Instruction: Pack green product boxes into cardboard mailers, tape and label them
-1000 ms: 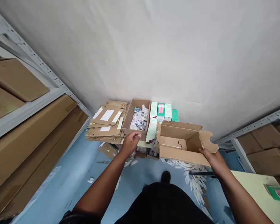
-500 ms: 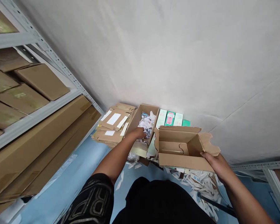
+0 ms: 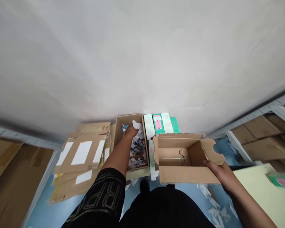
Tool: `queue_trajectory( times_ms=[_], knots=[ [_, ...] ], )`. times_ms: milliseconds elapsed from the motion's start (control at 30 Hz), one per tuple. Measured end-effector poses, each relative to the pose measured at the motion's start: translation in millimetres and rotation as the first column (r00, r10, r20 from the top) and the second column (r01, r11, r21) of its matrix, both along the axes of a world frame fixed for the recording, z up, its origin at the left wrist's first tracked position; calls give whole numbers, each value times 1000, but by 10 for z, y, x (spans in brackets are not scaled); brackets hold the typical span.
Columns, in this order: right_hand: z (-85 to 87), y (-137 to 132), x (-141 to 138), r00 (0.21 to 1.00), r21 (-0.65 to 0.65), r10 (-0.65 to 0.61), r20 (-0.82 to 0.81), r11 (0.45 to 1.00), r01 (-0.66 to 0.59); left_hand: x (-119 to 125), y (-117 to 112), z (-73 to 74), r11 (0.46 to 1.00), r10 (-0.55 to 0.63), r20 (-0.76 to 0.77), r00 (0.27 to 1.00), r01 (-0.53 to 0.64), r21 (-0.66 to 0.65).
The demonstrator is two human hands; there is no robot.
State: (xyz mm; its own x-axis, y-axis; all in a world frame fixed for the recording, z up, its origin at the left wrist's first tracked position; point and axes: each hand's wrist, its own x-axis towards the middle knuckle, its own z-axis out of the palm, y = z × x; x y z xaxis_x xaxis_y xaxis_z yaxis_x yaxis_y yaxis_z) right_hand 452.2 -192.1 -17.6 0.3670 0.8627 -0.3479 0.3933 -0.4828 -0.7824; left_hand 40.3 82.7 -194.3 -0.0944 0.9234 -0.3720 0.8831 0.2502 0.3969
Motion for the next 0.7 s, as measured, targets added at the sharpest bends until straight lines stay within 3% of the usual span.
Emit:
queue_trajectory(
  times_ms=[167,333,533,700],
  knots=[
    [70,-262,-378,991,-6,-132,3,991,132,52,296,-125,998,-33,-29,999,31,-59],
    [63,-413,-519,980,-55,-200,16,978,200,19,337,-37,995,-87,37,996,89,-46],
    [-12,-322,-671,972,23,-232,-35,972,233,-192,219,406,995,-33,185,982,15,98],
    [-81,-241,-677,984,57,-177,-26,982,178,-323,-158,1004,976,-57,418,907,-37,214]
  ],
)
